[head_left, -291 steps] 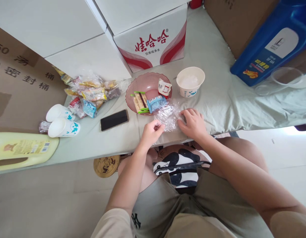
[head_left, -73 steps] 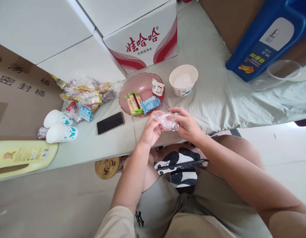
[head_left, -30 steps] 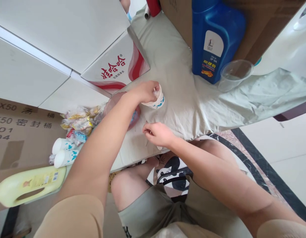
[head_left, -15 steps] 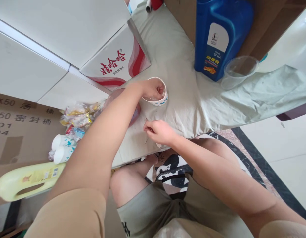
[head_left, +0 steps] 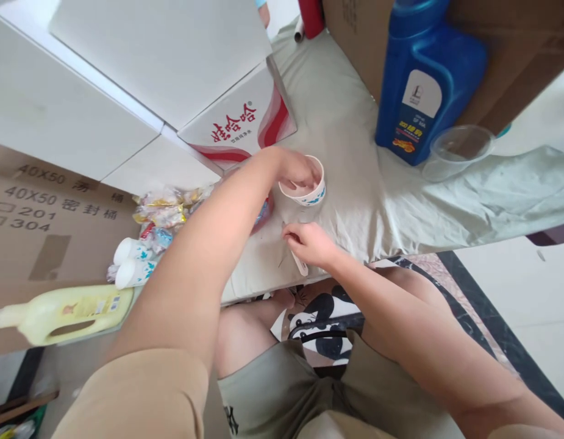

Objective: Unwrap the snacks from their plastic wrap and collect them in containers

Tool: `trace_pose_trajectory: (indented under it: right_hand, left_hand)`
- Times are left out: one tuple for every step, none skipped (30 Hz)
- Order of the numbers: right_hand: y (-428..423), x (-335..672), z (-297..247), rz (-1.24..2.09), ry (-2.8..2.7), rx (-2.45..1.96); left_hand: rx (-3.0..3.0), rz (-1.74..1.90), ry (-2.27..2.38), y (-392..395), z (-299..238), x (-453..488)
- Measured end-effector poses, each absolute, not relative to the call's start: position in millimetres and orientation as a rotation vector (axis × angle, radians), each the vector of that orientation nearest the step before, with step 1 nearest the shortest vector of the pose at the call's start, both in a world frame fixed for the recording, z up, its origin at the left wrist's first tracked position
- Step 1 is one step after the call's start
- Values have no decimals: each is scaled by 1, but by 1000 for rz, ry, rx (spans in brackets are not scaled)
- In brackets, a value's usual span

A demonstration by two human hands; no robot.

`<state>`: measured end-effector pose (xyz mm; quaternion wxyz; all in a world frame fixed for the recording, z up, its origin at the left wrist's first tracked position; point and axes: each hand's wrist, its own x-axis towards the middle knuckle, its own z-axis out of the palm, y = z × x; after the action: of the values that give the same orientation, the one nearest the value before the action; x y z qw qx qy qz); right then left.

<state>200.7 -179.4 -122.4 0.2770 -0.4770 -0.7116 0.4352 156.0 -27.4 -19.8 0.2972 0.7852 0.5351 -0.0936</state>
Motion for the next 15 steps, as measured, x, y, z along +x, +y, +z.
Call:
trace_pose_trajectory:
  right_hand:
    - [-180,202,-123,1158,-1894,-1291]
    - [-181,205,-123,1150,-1875,-1299]
    - [-181,207,-123,1146,-1854,-1304]
    - [-182,209,-123,1147,-1831,-1309]
    - [-182,211,-122,1150,-1806,-1318]
    - [-183,212,-122,1154,-1781,-1329]
    - [-183,213,-122,1158,-1757,-1339]
    - [-184,213,-122,1159,-1740,-1347]
    - [-184,212,-123,1158,-1731,-1349]
    - [-185,211,-124,1155,-1729,-1347]
    - [-185,209,-124,1152,-1734,-1343]
    - [-186,207,-125,1151,-1742,-1341]
    - [-186,204,-126,1151,-1750,-1342]
    - [-187,201,-126,1153,-1760,-1344]
    - [-187,199,-127,1154,-1770,-1345]
  left_hand:
    - [2058,-269,1378,-29,-7,150]
    - [2075,-206,1359,-31,4,141]
    - [2145,-22,1358,-33,12,129]
    - [2214,167,1358,-34,19,114]
    - [2254,314,1408,-36,23,97]
    - [2259,376,1494,-38,24,78]
    - [2264,402,1616,-40,23,59]
    - [2282,379,1751,-43,21,39]
    - [2281,352,1829,-47,17,20]
    - [2270,275,1908,-51,12,2]
    - [2275,92,2023,-55,5,-15]
    - [2258,-106,2105,-58,-2,-30]
    - [2227,-210,2139,-62,-9,-42]
    - [2203,-296,2153,-64,-17,-53]
    - [2180,-372,2146,-66,-25,-60]
